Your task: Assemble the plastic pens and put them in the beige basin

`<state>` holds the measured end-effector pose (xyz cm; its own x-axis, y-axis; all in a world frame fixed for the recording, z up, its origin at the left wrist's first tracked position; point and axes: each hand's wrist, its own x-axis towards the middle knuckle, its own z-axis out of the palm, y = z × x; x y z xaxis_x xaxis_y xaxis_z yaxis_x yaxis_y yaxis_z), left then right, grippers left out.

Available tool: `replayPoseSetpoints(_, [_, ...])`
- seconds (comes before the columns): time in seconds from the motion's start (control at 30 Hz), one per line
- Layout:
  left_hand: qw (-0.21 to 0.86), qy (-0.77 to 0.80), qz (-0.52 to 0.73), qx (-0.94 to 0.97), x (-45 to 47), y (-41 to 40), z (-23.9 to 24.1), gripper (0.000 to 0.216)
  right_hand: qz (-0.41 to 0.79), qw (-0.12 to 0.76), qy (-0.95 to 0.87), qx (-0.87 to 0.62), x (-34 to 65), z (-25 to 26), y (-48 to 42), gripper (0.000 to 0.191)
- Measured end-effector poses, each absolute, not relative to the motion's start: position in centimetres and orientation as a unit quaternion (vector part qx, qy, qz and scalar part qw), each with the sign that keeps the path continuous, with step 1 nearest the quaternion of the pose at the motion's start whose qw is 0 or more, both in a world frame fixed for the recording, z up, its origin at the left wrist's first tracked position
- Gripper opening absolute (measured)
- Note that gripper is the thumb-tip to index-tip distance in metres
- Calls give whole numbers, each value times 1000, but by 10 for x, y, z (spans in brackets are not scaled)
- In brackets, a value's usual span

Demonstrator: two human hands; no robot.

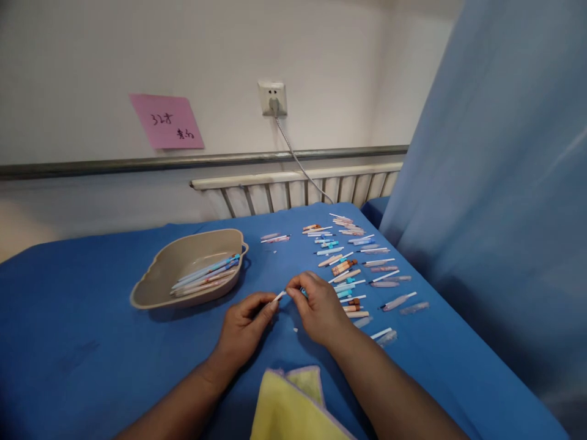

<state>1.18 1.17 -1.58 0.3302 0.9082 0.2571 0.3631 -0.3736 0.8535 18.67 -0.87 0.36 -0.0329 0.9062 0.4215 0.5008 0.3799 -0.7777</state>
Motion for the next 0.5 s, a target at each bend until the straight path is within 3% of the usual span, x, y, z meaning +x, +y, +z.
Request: replayPoseSetpoints(0.5, [318,415,373,767,12,8,-8,18,161,408,-733,-521,189,8,-14,11])
